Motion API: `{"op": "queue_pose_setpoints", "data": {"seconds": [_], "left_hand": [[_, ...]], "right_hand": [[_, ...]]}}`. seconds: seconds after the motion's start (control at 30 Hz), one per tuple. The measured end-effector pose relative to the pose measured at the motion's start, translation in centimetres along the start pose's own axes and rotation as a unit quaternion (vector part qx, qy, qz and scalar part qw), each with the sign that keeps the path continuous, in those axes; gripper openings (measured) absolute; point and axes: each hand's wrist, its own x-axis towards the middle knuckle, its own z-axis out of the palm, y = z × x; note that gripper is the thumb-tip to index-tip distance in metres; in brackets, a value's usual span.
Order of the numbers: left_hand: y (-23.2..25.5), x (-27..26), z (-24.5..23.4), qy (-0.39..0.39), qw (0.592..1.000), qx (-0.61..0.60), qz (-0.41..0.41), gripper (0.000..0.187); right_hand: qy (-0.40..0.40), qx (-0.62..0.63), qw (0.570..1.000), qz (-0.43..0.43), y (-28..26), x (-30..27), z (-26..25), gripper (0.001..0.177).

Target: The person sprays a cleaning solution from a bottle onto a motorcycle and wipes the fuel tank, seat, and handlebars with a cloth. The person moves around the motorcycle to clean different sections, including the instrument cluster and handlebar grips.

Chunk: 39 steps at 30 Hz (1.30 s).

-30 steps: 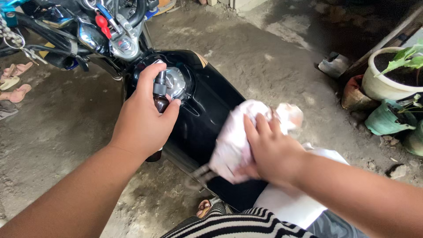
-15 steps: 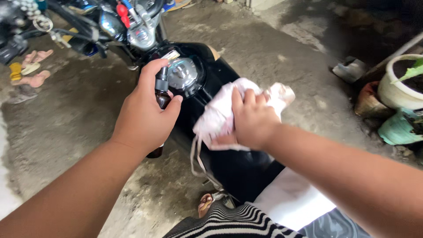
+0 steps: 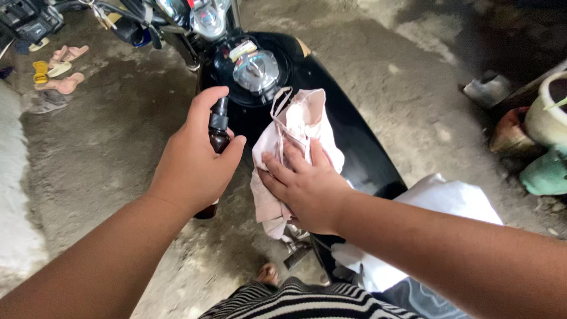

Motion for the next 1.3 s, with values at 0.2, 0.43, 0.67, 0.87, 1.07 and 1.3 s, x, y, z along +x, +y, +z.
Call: {"op": "queue_pose_setpoints", "data": {"seconds": [0.2, 0.43, 0.67, 0.87, 1.07, 1.3], "left_hand": [[-0.9, 2.0, 0.1, -0.001, 0.999, -0.041, -0.001, 0.065], [-3.1, 4.5, -1.7, -0.007, 0.998, -0.059, 0.033, 0.066], [-4.9, 6.8, -2.8, -0.007, 0.998, -0.059, 0.019, 0.067], [-5.8, 8.0, -2.5, -0.016, 0.995, -0.086, 0.045, 0.067], [-6.8, 8.2, -2.6, -0.023, 0.993, -0.087, 0.073, 0.067], [-7.6, 7.9, -3.1, -0.048, 0.995, -0.079, 0.046, 0.068]], "right_hand": [[0.081, 0.043, 0.992, 0.083, 5.8, 3.5, -0.1, 0.113], [0.117, 0.112, 0.968, 0.191, 11.4, 5.7, -1.3, 0.104], [0.099, 0.123, 0.958, 0.238, 3.7, 6.6, -1.9, 0.103], [0.146, 0.078, 0.973, 0.159, 0.7, 8.2, -1.2, 0.108], [0.17, 0.114, 0.964, 0.172, 8.7, 4.4, -0.3, 0.091], [0.178, 0.025, 0.964, 0.198, 12.6, 5.5, 0.0, 0.085]]}}
